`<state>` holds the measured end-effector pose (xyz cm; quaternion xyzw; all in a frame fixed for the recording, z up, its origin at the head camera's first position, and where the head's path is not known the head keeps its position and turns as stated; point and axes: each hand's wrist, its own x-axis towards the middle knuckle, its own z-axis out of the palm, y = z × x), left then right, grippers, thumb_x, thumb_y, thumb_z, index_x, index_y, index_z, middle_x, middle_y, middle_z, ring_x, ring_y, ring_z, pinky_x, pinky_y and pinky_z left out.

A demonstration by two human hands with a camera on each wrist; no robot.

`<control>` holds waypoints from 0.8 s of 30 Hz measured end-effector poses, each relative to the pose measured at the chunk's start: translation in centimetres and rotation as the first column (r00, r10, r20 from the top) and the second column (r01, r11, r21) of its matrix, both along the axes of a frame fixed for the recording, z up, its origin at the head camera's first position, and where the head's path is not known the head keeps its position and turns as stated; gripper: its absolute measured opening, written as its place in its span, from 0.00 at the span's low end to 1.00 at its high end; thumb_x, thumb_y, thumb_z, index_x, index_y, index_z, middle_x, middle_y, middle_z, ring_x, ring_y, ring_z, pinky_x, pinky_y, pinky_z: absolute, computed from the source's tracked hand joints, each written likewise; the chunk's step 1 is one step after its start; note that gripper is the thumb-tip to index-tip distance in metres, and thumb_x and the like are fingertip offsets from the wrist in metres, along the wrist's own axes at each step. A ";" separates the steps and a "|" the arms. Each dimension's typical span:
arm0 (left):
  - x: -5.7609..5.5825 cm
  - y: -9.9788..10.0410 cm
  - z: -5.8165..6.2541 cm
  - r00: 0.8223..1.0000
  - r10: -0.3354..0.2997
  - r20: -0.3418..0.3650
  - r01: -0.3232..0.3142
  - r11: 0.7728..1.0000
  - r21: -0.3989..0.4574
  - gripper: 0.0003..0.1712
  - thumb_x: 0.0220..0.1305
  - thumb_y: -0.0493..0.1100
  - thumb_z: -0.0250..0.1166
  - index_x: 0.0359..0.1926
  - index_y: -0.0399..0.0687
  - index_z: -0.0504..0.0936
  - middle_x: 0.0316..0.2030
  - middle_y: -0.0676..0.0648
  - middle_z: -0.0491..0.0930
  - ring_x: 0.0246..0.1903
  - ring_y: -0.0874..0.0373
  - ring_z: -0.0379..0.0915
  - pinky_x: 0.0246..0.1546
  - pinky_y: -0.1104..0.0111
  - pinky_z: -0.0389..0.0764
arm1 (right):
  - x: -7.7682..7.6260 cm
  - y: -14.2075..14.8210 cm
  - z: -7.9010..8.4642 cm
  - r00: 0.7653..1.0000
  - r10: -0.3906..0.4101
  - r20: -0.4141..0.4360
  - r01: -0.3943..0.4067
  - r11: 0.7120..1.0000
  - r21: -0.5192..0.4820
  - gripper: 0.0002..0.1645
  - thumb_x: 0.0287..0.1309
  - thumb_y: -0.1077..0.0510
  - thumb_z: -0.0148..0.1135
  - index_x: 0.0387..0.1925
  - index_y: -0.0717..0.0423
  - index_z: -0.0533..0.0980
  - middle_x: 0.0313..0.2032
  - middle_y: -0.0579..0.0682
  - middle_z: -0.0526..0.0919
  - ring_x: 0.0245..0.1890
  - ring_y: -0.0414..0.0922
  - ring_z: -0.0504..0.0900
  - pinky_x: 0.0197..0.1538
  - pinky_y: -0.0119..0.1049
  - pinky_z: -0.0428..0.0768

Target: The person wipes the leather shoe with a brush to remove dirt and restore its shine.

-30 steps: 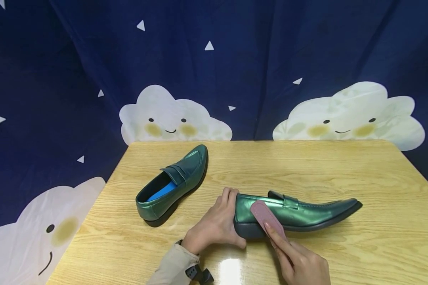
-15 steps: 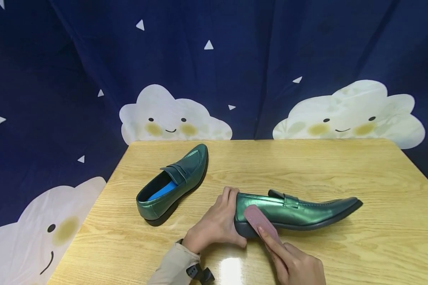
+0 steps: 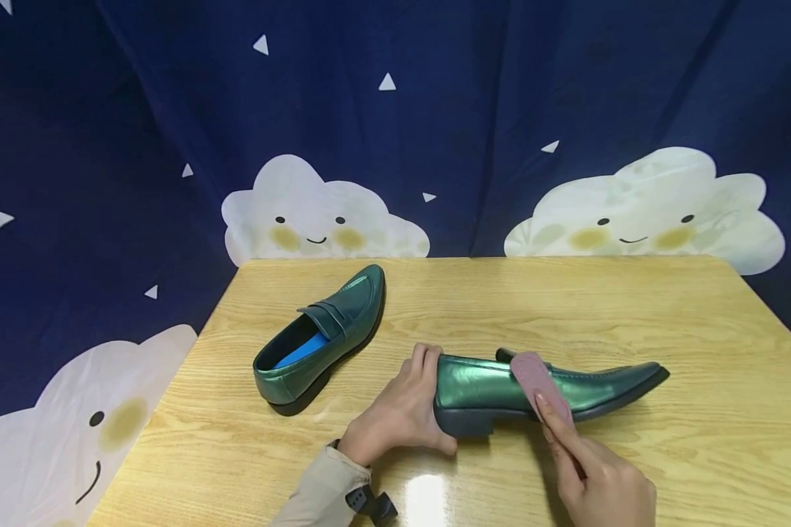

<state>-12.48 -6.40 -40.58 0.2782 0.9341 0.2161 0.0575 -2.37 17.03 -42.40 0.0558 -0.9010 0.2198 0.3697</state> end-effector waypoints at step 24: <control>0.3 0.1 0.1 1.000 0.011 -0.004 -0.011 1.000 0.011 0.70 0.24 0.56 0.81 0.68 0.40 0.53 0.59 0.45 0.56 0.51 0.52 0.66 0.51 0.65 0.74 | 0.1 3.8 1.7 0.965 -0.234 0.121 0.246 0.964 -0.098 0.26 0.55 0.59 0.68 0.57 0.44 0.78 0.05 0.45 0.66 0.08 0.30 0.50 0.13 0.27 0.51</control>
